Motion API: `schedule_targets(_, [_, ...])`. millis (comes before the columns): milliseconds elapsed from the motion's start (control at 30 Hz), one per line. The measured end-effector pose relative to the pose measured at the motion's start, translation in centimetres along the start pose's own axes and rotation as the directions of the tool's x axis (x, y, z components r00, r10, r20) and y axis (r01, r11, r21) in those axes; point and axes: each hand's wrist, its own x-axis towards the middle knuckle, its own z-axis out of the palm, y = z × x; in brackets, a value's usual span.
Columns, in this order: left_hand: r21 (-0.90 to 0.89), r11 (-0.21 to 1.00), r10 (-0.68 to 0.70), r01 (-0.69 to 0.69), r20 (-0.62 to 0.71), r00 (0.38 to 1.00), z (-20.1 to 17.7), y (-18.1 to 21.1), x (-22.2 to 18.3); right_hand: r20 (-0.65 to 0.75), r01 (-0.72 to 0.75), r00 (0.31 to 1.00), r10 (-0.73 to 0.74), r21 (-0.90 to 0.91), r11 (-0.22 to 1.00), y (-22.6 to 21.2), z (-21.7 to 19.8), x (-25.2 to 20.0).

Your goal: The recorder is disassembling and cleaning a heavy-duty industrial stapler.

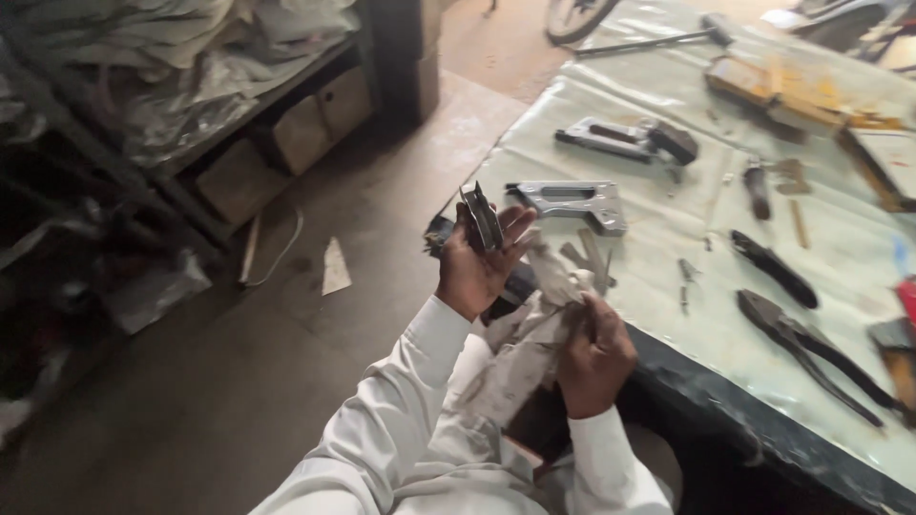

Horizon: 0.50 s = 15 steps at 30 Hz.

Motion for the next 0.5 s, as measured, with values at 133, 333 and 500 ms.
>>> schedule_targets(133, [0.023,0.997,0.075,-0.074,-0.013,0.997,1.3,1.5,-2.1,-0.018,-0.185,0.983,0.185,-0.024,0.982,-1.5,-0.3,1.5])
schedule_targets(333, [0.082,0.995,0.054,-0.065,0.123,0.991,0.9,4.0,-4.5,0.07,-0.259,0.966,0.25,0.306,0.916,-2.4,-2.1,5.4])
schedule_targets(500, [0.118,0.992,0.03,-0.048,0.147,0.989,1.8,4.7,-6.1,0.33,-0.421,0.907,0.261,0.732,0.536,-8.1,-1.5,11.5])
